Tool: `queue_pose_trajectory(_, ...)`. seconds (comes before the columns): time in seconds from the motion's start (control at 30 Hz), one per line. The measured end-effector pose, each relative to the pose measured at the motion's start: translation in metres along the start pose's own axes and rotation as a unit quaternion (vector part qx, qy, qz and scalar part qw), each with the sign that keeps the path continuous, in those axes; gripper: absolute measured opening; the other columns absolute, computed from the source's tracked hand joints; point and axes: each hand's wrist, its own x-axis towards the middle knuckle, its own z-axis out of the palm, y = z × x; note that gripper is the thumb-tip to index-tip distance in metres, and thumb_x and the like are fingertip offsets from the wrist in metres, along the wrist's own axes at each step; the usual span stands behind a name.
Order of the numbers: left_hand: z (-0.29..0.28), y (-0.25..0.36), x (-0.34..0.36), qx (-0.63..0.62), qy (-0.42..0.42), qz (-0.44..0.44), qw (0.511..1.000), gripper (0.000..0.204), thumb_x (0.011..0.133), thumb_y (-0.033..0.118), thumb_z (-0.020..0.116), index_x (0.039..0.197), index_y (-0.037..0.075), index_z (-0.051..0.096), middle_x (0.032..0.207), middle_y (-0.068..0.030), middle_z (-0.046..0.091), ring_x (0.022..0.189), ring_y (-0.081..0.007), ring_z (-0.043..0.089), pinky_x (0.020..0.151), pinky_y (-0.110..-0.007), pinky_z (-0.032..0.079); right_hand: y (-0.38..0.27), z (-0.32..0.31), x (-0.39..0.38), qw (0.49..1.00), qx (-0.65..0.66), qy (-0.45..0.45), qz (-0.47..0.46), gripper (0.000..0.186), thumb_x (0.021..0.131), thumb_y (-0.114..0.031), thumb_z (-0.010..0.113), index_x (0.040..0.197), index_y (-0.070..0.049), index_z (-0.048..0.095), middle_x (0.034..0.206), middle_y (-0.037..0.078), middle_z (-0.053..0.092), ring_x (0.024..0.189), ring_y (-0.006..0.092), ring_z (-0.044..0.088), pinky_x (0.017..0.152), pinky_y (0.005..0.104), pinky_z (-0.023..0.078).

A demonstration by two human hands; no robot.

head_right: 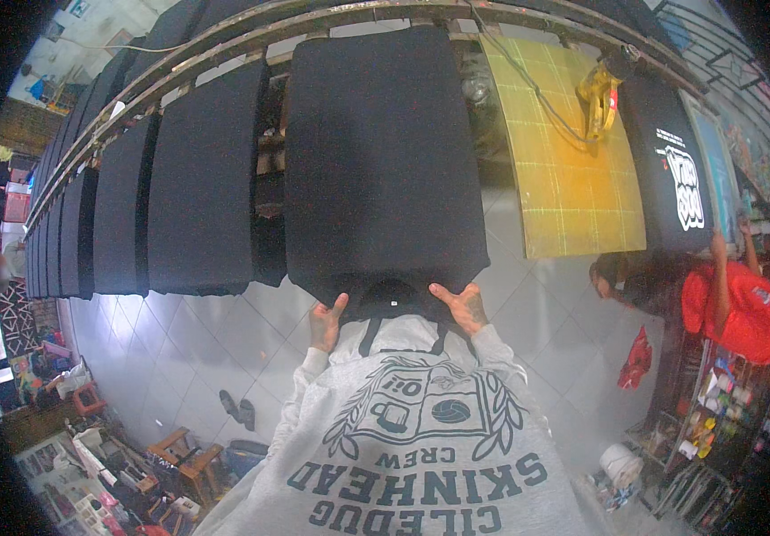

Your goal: The person uses a heat gun to dry ink on t-shirts aligned on a printing rail, then places a new black garment onto a board and smooths the fabric by hand.

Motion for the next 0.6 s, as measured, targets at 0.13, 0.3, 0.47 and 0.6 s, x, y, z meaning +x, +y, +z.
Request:
queue_pose_trajectory(0.13,0.002,-0.008,-0.003,-0.022,0.019,-0.005,1.000,0.048,0.081,0.046,0.082,0.066,0.006,0.059,0.066,0.0058,0.055,0.059,-0.0053,0.043,0.055,-0.023,0.036,-0.004,0.000,-0.005,0.999,-0.045,0.010,-0.009,0.058,0.076,-0.033,0.087,0.109,0.009,0.065,0.103,0.013,0.071,0.092,0.0214,0.065,0.086,0.0329,0.051)
queue_pose_trajectory(0.3,0.002,-0.001,-0.003,0.045,0.033,-0.024,0.998,0.046,0.082,0.042,0.082,0.065,0.007,0.059,0.064,0.0059,0.054,0.058,-0.0048,0.042,0.053,-0.023,0.034,-0.001,-0.006,0.000,0.995,-0.101,0.005,0.019,0.062,0.073,-0.037,0.088,0.108,0.010,0.065,0.104,0.015,0.071,0.093,0.0221,0.065,0.085,0.0328,0.051)
queue_pose_trajectory(0.47,0.012,0.011,-0.002,-0.018,0.027,-0.014,0.999,0.046,0.083,0.040,0.082,0.063,0.008,0.056,0.061,0.0064,0.050,0.057,-0.0048,0.037,0.052,-0.023,0.030,0.001,-0.004,0.004,0.986,-0.159,0.058,-0.010,0.052,0.072,-0.038,0.088,0.084,0.007,0.066,0.080,0.010,0.069,0.073,0.0185,0.061,0.069,0.0335,0.050)
queue_pose_trajectory(0.6,-0.016,-0.021,0.017,0.094,0.027,-0.038,0.994,0.044,0.081,0.034,0.083,0.063,0.003,0.058,0.060,0.0062,0.048,0.056,-0.0055,0.036,0.051,-0.025,0.029,-0.007,-0.004,0.010,0.981,-0.190,0.030,-0.002,0.051,0.072,-0.039,0.088,0.059,0.002,0.061,0.058,0.004,0.061,0.054,0.0136,0.052,0.054,0.0355,0.045)
